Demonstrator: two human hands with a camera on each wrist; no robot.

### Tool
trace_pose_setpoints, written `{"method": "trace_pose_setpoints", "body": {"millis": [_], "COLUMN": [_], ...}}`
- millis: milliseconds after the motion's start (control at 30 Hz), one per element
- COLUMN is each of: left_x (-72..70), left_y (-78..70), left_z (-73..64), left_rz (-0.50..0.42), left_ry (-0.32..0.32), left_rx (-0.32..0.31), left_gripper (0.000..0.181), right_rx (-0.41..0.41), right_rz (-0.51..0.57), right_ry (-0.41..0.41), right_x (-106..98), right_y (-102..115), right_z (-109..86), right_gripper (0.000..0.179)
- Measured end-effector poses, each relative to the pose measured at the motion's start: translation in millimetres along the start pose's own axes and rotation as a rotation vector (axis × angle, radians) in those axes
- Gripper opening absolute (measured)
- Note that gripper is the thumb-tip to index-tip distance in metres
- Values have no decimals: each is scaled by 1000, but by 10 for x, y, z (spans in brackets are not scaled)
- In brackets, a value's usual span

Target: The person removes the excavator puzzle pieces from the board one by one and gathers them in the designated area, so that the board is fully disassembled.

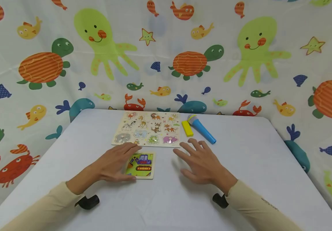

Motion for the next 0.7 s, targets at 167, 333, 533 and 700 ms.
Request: {"method": "trace_pose_setpoints", "body": {"millis": [167,333,533,700], "left_x": [13,2,6,9], "left_y": [1,51,143,188], "left_z": [-36,-96,-153,-157], "left_rz": [2,8,-18,-76], "left_ry": [13,66,140,161], "left_rx": [-72,-173,-238,-264], "left_gripper": [103,109,115,116], "right_rx": [74,129,164,200], "right_rz": [65,90,130,163], "right_ry": [-35,-81,-132,-122], "right_x": [25,17,14,69], "right_y": [63,107,150,199], "right_z": [106,220,333,402], "right_gripper": [69,68,66,66]}}
Point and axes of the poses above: each hand's wrist, its own z-axis towards the middle knuckle, its own x-axis out of the palm, y = z × x, the point moved 1 cm from there along z, towards the middle knuckle, and after that the axes turned 13 degrees about -y, right-handed, at the moved point
